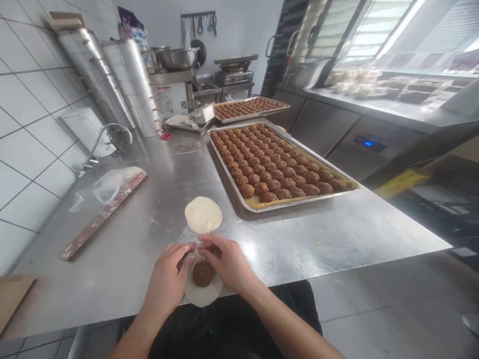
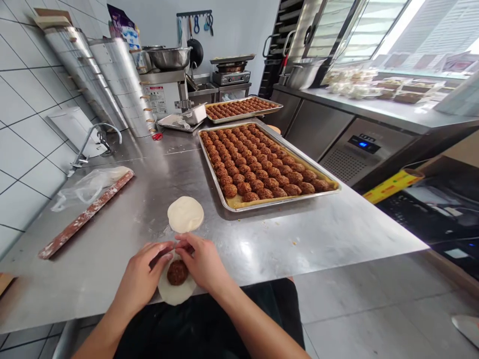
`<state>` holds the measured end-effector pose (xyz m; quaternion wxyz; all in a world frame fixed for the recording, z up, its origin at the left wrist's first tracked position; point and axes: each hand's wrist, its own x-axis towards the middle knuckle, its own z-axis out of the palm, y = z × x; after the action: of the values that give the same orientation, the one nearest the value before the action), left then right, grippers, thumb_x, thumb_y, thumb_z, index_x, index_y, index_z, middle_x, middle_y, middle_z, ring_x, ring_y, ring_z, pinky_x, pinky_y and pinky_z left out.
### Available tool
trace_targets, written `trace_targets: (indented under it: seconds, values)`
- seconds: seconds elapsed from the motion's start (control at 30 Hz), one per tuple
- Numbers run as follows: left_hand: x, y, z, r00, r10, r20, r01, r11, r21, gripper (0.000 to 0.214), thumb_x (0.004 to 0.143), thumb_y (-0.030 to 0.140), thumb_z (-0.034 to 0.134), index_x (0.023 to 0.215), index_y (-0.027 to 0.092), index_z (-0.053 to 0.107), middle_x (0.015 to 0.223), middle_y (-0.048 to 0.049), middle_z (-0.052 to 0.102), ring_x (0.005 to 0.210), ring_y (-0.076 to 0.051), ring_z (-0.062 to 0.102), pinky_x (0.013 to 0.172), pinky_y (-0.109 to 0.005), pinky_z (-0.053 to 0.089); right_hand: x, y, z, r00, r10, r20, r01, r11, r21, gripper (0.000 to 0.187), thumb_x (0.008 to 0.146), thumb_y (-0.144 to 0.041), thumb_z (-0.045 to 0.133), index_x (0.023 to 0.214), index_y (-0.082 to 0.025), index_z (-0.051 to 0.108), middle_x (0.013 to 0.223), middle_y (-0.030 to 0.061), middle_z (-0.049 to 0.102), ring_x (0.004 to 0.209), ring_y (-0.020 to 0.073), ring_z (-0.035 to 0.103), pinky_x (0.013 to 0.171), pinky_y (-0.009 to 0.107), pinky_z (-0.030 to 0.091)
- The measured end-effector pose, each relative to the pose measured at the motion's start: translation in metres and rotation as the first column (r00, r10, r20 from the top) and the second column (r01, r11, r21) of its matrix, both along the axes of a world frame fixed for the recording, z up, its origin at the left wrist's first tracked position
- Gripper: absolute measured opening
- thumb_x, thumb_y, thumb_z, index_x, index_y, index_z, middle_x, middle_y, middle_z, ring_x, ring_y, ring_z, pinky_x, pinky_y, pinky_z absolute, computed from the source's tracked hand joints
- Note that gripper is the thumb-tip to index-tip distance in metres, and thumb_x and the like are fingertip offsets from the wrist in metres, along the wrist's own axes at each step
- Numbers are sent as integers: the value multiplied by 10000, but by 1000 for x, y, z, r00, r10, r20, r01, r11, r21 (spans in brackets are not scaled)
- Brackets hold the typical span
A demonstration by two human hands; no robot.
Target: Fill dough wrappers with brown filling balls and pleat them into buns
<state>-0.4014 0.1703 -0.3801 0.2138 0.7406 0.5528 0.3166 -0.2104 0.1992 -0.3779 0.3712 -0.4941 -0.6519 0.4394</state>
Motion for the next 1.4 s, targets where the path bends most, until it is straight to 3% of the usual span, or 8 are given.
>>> trace_targets:
  seconds: [0.17,0.4,0.53,0.7,0.9,1.1,1.27,1.4]
  values:
    - [-1,19,6,996,-38,81,50,987,-150,191,985,358,596,969,264,762,955,-43,745,965,-241,688,854,-385,571,4,-19,-6,991,-85,102,78,994,76,232,940,-234,625,1161,-249,695,1098,37,777,1066,233,705,966,397,536]
    - [11,-13,8,995,-80,67,83,995,-46,188,1040,313,485,985,237,648,1034,-59,674,990,-213,634,861,-350,532,-2,-36,-14,957,-150,250,82,962,262,153,987,-196,533,1008,-225,682,1007,64,729,995,253,641,958,461,466]
    - [15,-24,-5,995,-104,-7,104,989,108,175,1043,220,472,1061,240,645,1056,-57,664,1032,-211,623,894,-356,523,-1,-31,-11,956,-138,257,81,972,222,184,1011,-253,547,862,-217,650,925,43,700,937,234,619,921,434,460]
    - [12,-20,-13,996,-80,-29,82,992,100,337,1042,206,515,1364,284,575,1100,-37,671,1022,-168,643,881,-294,533,3,-39,-9,994,-41,101,25,988,153,270,1064,-252,438,930,-229,671,977,41,696,953,206,637,889,371,500]
    - [12,-18,-9,994,-109,-30,113,976,187,149,1029,169,524,1052,231,658,1026,-36,669,998,-179,627,885,-317,516,7,-44,-11,990,-138,17,136,988,78,154,1010,-248,561,932,-222,691,998,50,686,936,211,660,841,352,537]
    - [11,-13,-3,977,-191,-97,201,973,116,313,1034,179,526,1328,263,592,1050,-30,681,973,-174,624,847,-322,529,7,-47,-8,992,-87,-88,94,992,87,230,1043,-245,490,943,-230,696,1006,41,697,937,191,669,860,337,546]
    - [13,-13,0,978,-176,-114,198,957,213,175,1012,137,547,1087,228,676,973,-32,675,934,-186,610,836,-346,512,8,-51,-12,981,-188,-55,191,979,67,140,991,-247,598,907,-231,709,973,33,706,898,193,676,820,332,547]
    - [12,-12,0,971,-203,-124,225,954,199,258,1017,124,533,1240,216,624,1024,-46,673,961,-182,607,842,-340,515,4,-53,-13,976,-187,-110,193,981,39,196,1014,-260,568,884,-236,712,963,26,714,908,183,683,840,323,548]
